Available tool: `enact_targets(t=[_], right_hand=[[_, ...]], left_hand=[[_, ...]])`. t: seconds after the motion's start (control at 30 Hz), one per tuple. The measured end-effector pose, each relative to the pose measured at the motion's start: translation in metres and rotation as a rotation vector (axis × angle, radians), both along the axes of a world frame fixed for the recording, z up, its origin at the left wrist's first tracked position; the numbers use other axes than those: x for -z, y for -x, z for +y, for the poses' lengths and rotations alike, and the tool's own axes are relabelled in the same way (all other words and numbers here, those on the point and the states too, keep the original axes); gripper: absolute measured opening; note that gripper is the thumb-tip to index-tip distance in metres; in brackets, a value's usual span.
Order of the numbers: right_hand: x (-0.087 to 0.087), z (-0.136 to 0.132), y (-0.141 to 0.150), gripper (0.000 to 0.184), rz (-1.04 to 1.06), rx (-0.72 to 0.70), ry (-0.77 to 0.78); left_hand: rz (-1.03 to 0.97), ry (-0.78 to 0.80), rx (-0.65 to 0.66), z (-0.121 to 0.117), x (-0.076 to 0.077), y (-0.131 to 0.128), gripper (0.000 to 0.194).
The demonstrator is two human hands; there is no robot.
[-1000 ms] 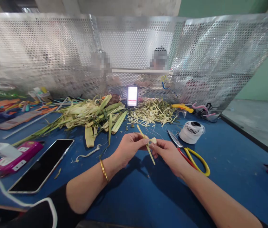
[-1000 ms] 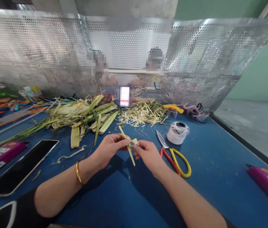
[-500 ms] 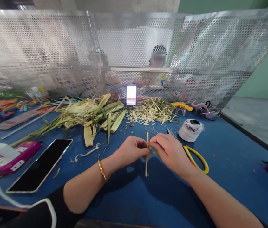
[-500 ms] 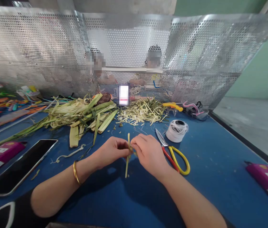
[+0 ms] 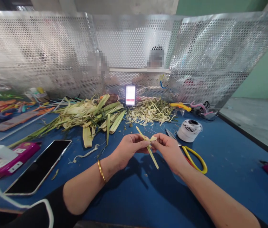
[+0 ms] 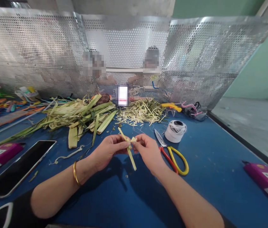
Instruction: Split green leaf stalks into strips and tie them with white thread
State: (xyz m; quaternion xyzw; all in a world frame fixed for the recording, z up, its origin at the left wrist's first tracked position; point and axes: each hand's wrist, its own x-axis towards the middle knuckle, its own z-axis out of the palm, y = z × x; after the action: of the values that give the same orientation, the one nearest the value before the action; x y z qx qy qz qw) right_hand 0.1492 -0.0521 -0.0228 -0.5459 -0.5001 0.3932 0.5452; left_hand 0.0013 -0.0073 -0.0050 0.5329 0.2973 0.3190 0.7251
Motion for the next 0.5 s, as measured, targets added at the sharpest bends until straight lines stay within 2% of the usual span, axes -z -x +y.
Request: enact_targets(t=[0.2,0.33,0.4,0.5], right_hand=[[0.0013,-0.0026,-0.0047,0.019,-0.436,0.041,-0.075],[0.0043,-0.0025,-0.0064,0.018,-0.562,0.018,-0.084],[0.0043,-0.0031,-0.0066,0.016,-0.626,-0.013,-0.123],[0.0010,-0.0063,-0.0065,0.017,-0.796,-0.052,-0.226]], left_hand=[[-0.055,0.077,-0.030,-0.0007,-0.0017,0.0002,0.030],[-0.039,0.078,-0.015,-0.0014,-0.0006,0.0001,0.024],[-0.011,0.035,-0.045,-0.0006,-0.0001,-0.0003,0.021],[0.055,-0.122,-0.160,0.0025,0.0008,-0.0010,0.015]])
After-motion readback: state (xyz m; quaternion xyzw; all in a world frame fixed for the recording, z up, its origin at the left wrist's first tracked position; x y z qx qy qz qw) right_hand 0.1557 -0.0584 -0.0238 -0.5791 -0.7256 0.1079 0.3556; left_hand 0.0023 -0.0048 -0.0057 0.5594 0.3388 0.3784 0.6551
